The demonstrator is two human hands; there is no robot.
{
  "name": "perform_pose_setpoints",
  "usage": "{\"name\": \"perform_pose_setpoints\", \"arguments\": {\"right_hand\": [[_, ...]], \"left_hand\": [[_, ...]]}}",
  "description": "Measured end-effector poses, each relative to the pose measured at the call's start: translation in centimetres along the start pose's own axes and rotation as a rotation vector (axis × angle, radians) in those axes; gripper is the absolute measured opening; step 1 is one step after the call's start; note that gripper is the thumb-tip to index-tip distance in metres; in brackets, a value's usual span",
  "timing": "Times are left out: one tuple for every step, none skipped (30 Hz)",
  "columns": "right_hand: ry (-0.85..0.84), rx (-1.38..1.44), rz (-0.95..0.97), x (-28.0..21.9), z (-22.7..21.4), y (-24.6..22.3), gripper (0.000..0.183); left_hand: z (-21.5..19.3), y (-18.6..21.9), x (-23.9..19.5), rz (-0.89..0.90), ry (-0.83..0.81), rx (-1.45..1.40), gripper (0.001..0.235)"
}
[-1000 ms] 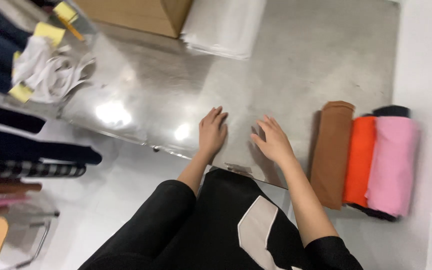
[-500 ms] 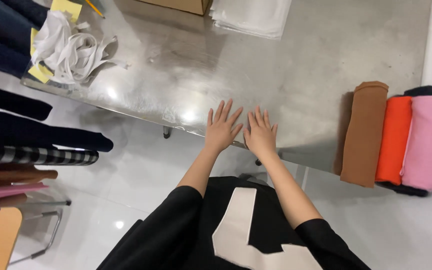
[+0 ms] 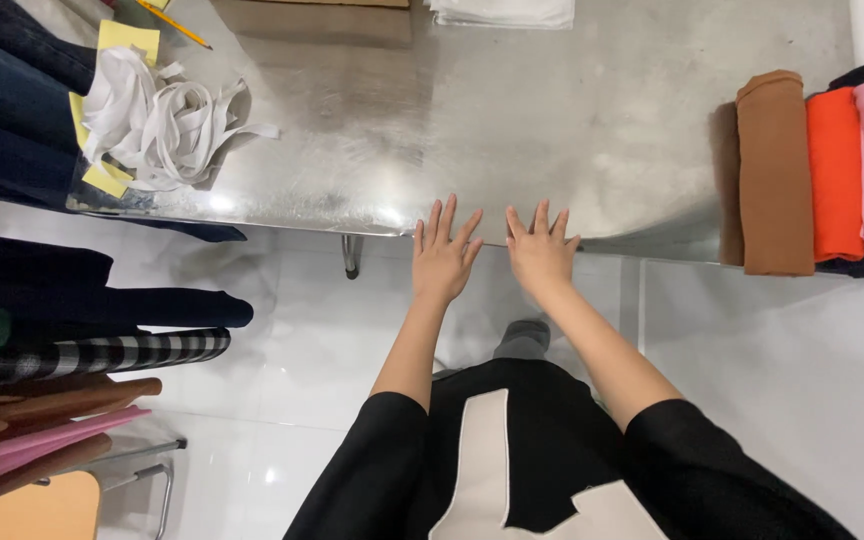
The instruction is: Retrieve shirts from a rack and fold them neatly on a table before rolling them up.
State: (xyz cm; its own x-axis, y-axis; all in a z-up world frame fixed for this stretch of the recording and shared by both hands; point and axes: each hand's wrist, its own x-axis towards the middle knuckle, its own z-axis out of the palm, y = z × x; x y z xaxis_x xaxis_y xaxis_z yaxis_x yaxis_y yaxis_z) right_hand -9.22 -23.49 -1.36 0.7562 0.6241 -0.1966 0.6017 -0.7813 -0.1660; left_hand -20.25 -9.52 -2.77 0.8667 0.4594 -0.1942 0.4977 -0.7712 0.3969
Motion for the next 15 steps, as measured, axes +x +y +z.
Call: {"name": "perform_pose_setpoints", "arguments": {"right_hand": [[-0.007,-0.021,-0.016,0.4,0.4,-0.1,0.054],[-0.013,-0.041,-0.032,0.9,0.8,-0.2,0.056],[-0.008,-0.040,-0.034,1.2,1.5,-0.9,0.056],[0.004,-0.047,-0.066,1.5,2.1,-1.6,0.057],[0.014,-0.058,-0.099,1.8,2.7,-2.1,0.058],[0.017,-0.061,-0.100,1.6,3.6,-3.0,0.058],[0.057,-0.085,-0.167,1.6,4.3,-3.8,0.058],[0.097,-0.108,-0.235,1.6,5.2,-4.6,0.059],[0.096,-0.114,-0.248,1.5,4.1,-5.3,0.059],[0.093,-0.201,-0.267,1.3,3.1,-6.1,0.058],[0.090,-0.283,-0.293,1.1,2.3,-7.3,0.059],[0.088,-0.283,-0.314,1.0,2.7,-6.8,0.059],[0.098,-0.298,-0.332,1.6,3.0,-7.0,0.056],[0.107,-0.312,-0.350,2.2,3.3,-7.3,0.054],[0.121,-0.303,-0.396,1.9,3.3,-7.6,0.054]], "left_hand": [[-0.2,-0.6,-0.4,-0.003,-0.010,0.005,0.052],[-0.5,-1.2,-0.9,-0.005,-0.021,0.010,0.052],[-0.6,-1.7,-1.2,-0.004,-0.016,0.012,0.052],[-0.8,-2.1,-1.5,-0.005,-0.019,0.014,0.051],[-0.8,-2.4,-1.8,-0.007,-0.023,0.011,0.051],[-1.2,-2.9,-2.2,-0.007,-0.019,0.009,0.051],[-1.6,-3.3,-2.5,-0.014,-0.020,0.019,0.050],[-1.9,-3.8,-2.9,-0.022,-0.021,0.030,0.050],[-2.3,-4.4,-3.1,-0.034,-0.014,0.024,0.050],[-2.7,-5.1,-3.5,-0.039,0.006,0.045,0.051],[-3.2,-6.1,-4.1,-0.053,0.026,0.070,0.054],[-3.0,-7.1,-4.8,-0.072,0.032,0.068,0.054],[-3.2,-8.5,-5.3,-0.101,0.051,0.069,0.058],[-3.6,-10.0,-5.8,-0.129,0.071,0.069,0.062],[-3.7,-11.5,-6.4,-0.169,0.097,0.079,0.062]]}}
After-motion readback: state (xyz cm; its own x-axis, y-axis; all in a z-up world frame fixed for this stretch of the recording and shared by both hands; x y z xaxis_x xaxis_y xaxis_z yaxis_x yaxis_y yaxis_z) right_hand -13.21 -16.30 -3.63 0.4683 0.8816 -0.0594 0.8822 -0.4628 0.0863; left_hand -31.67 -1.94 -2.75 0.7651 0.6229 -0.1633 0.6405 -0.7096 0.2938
